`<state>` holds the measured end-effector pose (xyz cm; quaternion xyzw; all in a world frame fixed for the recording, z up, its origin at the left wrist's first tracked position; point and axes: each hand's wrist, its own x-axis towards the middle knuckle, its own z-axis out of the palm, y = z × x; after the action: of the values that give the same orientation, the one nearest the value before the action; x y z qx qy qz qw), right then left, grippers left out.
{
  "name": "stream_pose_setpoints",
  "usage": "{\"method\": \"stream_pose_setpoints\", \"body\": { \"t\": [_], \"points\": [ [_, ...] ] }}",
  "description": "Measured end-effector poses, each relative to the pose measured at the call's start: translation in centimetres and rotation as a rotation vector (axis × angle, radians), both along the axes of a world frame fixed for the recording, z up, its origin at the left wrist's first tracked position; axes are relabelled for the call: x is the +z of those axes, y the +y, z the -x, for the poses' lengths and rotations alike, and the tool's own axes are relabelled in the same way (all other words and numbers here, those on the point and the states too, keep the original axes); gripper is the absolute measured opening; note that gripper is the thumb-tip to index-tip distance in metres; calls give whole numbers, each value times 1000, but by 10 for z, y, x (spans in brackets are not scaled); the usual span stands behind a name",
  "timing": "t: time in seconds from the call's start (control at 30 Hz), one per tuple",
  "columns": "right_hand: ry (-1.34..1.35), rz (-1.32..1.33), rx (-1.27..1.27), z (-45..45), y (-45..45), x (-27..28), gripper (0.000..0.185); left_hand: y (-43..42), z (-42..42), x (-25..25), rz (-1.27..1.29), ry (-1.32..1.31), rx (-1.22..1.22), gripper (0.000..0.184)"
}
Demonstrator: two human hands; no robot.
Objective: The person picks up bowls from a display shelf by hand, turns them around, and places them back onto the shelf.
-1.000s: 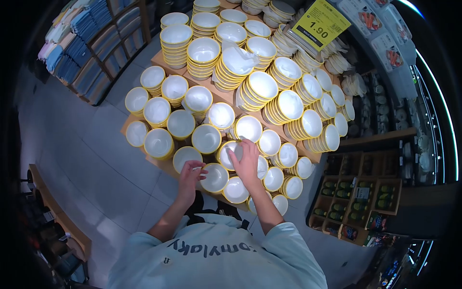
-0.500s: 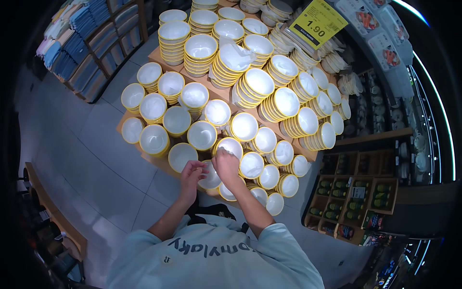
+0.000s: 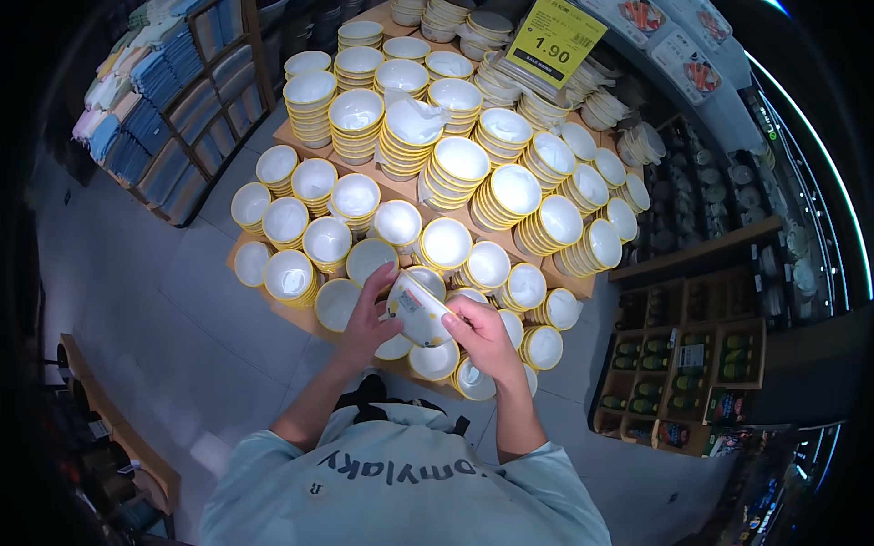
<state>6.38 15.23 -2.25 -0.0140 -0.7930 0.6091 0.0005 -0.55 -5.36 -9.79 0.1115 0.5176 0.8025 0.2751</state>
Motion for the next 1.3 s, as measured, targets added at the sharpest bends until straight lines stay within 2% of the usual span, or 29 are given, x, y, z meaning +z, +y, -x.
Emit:
{"method": "stream_pose_setpoints", "body": {
  "t": [0.07, 0.2, 0.23, 0.3, 0.37, 0.53, 0.63, 0.87, 1.0, 1.1, 1.17, 1.3],
  "points": [
    [68, 182, 39, -10, 9, -1, 20, 4, 0, 21, -162, 141, -137, 95],
    [239, 294, 63, -19, 14, 6, 20, 14, -14, 43, -206, 200, -126, 97],
    [253, 293, 54, -22, 14, 10, 20, 17, -15, 44, -212, 183, -110, 97],
    [102, 155, -133, -31, 10, 19, 17, 21, -18, 51, -218, 171, -104, 97],
    [161, 195, -149, -33, 1, 33, 18, 21, -24, 61, -201, 228, -5, 96],
    [307, 246, -185, -33, -8, 29, 26, 17, -30, 74, -71, 317, -11, 96],
    [248, 211, -281, -35, -19, 33, 29, 19, -38, 76, -48, 353, 0, 97],
    [237, 221, -262, -40, -26, 25, 24, 14, -50, 72, -67, 304, 8, 100],
    [433, -50, -229, -53, -29, 23, 25, 18, -62, 48, -174, 319, 61, 100],
    [543, -224, -228, -69, -36, 25, 24, 18, -76, 40, -244, 206, 28, 97],
    [617, -355, -248, -82, -43, 27, 21, 18, -91, 45, -75, 291, 57, 94],
    [594, -382, -309, -105, -50, 32, 21, 16, -115, 68, -77, 179, 39, 90]
  ]
}}
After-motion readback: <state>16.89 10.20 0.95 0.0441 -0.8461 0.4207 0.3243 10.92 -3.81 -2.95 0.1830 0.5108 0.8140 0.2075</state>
